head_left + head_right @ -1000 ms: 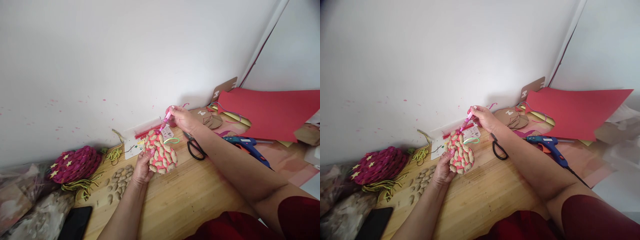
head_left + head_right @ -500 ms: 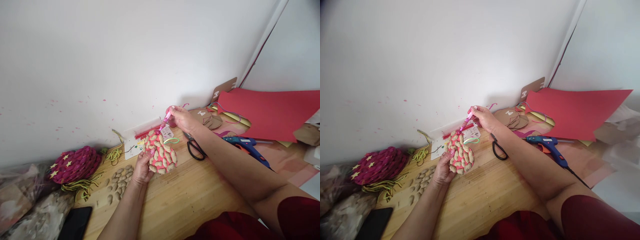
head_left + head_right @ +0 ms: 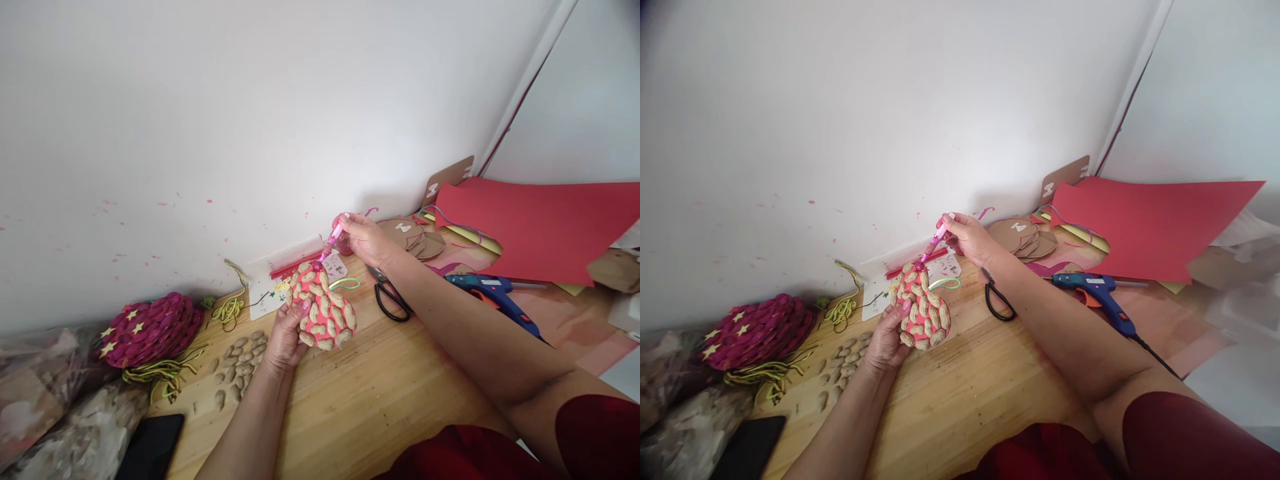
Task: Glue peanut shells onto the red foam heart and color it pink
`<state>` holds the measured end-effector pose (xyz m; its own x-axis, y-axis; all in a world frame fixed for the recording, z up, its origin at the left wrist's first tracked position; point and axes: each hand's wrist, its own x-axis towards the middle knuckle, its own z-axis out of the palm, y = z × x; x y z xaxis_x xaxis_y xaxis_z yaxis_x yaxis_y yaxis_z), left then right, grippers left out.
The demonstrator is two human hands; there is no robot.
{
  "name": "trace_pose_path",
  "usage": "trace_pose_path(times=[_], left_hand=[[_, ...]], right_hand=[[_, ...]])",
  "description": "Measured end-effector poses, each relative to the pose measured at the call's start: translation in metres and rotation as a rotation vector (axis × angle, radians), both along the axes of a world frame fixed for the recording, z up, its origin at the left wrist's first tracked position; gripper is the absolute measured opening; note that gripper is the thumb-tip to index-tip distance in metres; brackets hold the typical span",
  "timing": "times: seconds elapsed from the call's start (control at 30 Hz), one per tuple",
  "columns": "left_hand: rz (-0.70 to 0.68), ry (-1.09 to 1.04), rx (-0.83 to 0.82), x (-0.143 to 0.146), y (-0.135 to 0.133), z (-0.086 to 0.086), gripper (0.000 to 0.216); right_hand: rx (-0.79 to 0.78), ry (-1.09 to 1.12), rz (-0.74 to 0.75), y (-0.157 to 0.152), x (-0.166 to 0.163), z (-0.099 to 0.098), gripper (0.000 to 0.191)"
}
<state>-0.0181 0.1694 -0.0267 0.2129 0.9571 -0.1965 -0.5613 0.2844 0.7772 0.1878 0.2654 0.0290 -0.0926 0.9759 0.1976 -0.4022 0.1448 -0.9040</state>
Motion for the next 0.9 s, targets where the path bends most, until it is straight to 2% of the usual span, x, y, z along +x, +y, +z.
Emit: trace_pose_path(times=[0.43,0.7,0.9], left_hand=[[0.024,0.043,0.035,0.001,-0.001,-0.005,0.041],[0.086,0.081,0.083,0.008,-0.003,-0.001,0.062],[0.116,0.096,0.117,0.01,-0.002,-0.003,0.063]], right_hand=[[-0.067,0.072,0.011,-0.005,-0.003,0.003,0.052],[-0.063,0.036,-0.035,-0.002,-0.002,-0.001,0.052],[-0.022,0.01,-0.095,-0.002,-0.004,0.001,0.055]])
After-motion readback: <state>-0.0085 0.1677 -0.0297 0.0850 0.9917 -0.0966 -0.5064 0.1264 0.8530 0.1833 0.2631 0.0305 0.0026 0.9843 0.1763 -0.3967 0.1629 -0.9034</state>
